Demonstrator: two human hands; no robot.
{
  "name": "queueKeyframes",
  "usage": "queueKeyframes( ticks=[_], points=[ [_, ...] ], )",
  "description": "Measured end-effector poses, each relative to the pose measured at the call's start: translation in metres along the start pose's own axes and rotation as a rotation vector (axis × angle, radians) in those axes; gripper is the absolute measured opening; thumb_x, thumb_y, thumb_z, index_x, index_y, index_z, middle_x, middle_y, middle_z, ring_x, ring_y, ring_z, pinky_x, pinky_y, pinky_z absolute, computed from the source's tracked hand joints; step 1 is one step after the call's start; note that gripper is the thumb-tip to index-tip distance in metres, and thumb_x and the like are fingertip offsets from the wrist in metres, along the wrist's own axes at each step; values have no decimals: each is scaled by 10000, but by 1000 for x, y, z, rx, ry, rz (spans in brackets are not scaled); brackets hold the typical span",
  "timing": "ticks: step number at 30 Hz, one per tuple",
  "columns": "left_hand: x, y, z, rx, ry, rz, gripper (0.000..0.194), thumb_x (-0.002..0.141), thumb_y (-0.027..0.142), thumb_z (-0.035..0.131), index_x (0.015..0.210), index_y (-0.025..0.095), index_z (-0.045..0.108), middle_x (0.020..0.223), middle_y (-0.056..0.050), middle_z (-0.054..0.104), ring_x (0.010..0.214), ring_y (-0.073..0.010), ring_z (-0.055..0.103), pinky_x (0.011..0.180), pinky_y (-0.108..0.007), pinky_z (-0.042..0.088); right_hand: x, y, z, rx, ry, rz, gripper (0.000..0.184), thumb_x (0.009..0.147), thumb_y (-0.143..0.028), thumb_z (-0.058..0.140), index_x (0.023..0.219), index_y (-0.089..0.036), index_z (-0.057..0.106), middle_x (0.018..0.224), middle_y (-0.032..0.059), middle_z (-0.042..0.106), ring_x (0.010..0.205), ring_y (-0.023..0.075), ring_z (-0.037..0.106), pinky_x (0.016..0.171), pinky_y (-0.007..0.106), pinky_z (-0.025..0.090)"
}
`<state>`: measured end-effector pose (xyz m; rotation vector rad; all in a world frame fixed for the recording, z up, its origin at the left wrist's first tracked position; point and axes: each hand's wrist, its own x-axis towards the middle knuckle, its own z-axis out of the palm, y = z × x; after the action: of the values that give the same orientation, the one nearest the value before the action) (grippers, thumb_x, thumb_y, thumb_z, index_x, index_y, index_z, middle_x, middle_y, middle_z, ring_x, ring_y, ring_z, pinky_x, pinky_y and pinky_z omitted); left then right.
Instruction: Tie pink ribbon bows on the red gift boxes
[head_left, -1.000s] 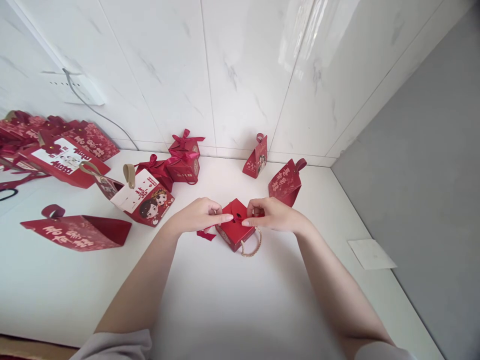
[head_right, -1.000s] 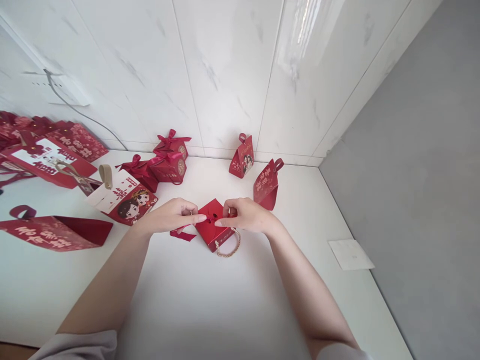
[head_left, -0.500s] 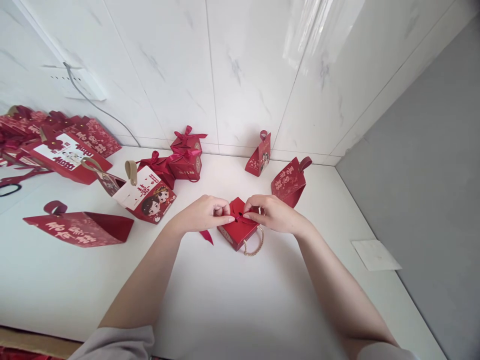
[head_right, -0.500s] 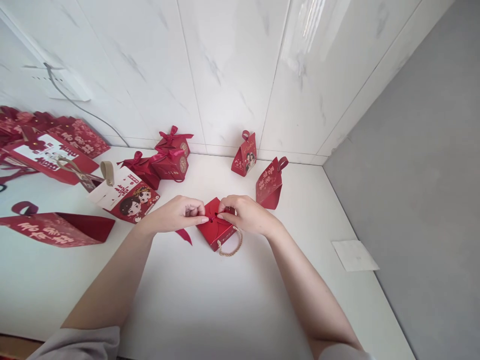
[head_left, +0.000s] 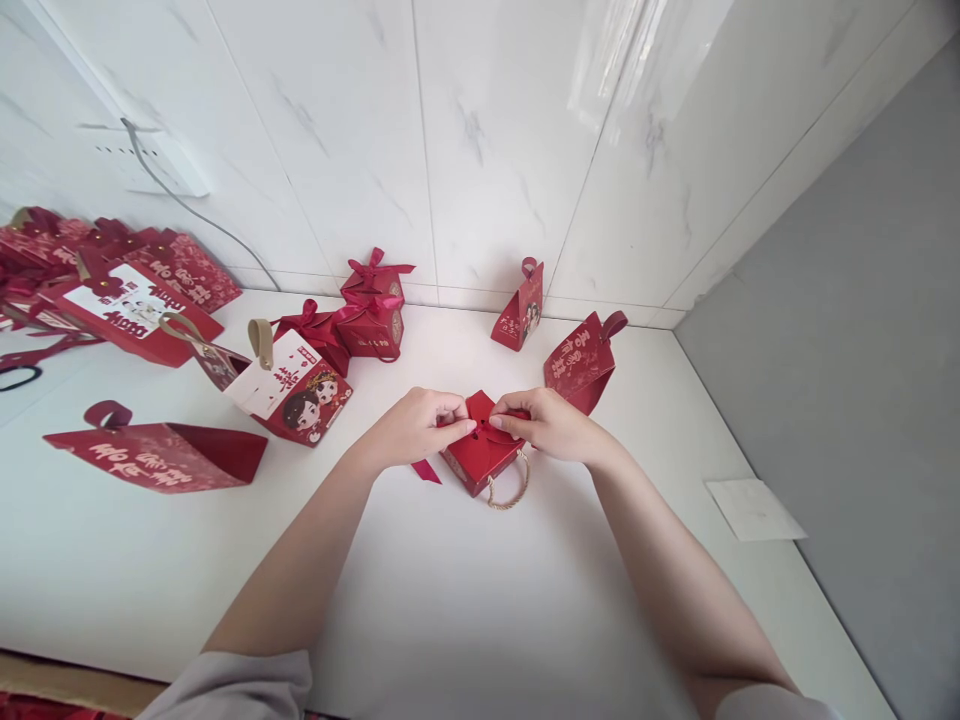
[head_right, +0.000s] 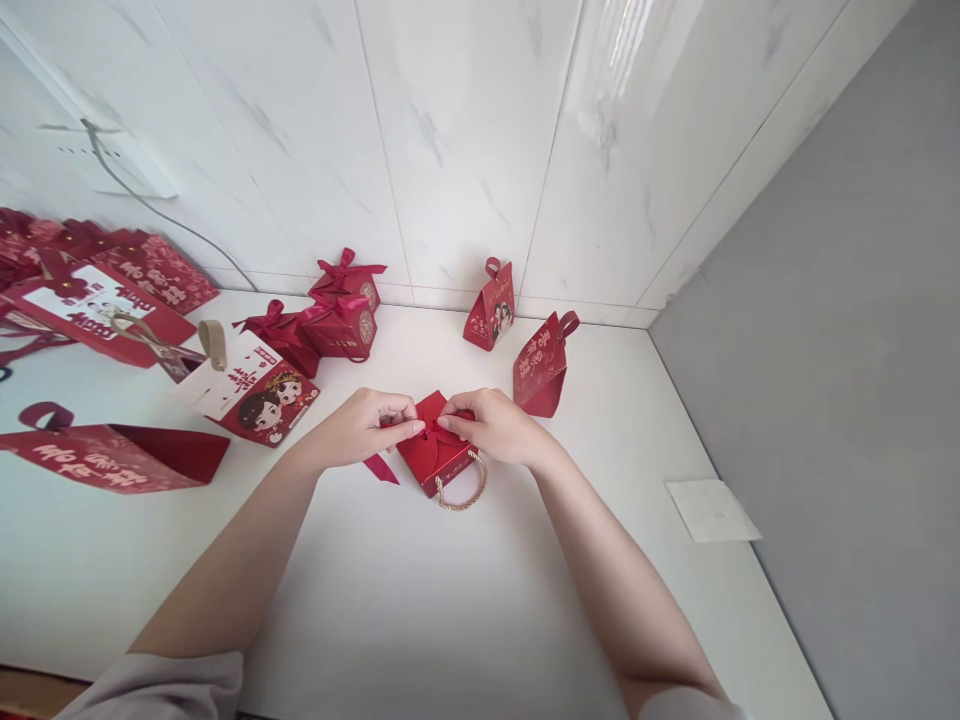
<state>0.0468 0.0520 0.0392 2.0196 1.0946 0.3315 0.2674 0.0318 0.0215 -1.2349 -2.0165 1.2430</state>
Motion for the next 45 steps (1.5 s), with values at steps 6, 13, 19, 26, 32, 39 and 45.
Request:
queueKeyframes(
  ticks=[6, 13, 19, 26, 32, 39, 45],
  points=[
    [2, -1, 2, -67, -8, -122, 255, 821, 367, 542, 673, 163, 578, 548, 18, 583, 471, -90, 485, 446, -200, 335, -2, -1, -6, -31, 28, 74, 296, 866, -395, 530, 658, -185, 515, 607, -30, 483, 554, 107, 425, 514, 246, 325],
    [0, 3, -1, -82, -46, -159, 267, 808, 360, 540, 617, 173, 532, 502, 28, 582, 430, -87, 484, 435, -192, 354, 0, 3, -3, -249, 67, 90, 386, 854, -349, 513, 576, -193, 295, 552, -44, 359, 538, 105, 340, 504, 253, 252],
    [-1, 2, -1, -33, -41, -164, 274, 810, 395, 532, 637, 182, 532, 542, 29, 587, 471, -100, 495, 451, -199, 349, -6, 2, -2, -331, 96, 40, 261, 873, -313, 511, 648, -202, 441, 578, -41, 449, 549, 113, 397, 514, 242, 286],
    [0, 7, 6, 197, 98, -127, 354, 812, 472, 522, 602, 187, 521, 561, 24, 550, 476, -103, 413, 461, -240, 268, -5, 6, -2, -273, 56, -157, 66, 846, -231, 629, 912, -236, 625, 730, -28, 553, 602, 107, 481, 563, 228, 375],
    [2, 8, 12, 284, 150, -111, 311, 817, 410, 518, 596, 191, 511, 590, 21, 567, 498, -112, 412, 495, -256, 259, -5, 6, 1, -393, 77, -252, 161, 872, -146, 582, 932, -235, 702, 873, 19, 608, 652, 110, 547, 599, 242, 393],
    [3, 9, 13, 292, 146, -109, 341, 819, 419, 513, 565, 192, 494, 596, 1, 567, 515, -131, 421, 508, -264, 251, -8, 1, 3, -496, 24, -256, 279, 859, -94, 531, 984, -254, 723, 909, 35, 623, 659, 123, 559, 572, 252, 367],
    [2, 8, 12, 248, 129, -119, 343, 830, 442, 511, 596, 193, 544, 606, 11, 580, 515, -124, 434, 510, -262, 270, -27, -8, -23, -410, -69, -202, 202, 848, -125, 533, 935, -236, 678, 765, 4, 573, 635, 125, 507, 572, 252, 354]
  ],
)
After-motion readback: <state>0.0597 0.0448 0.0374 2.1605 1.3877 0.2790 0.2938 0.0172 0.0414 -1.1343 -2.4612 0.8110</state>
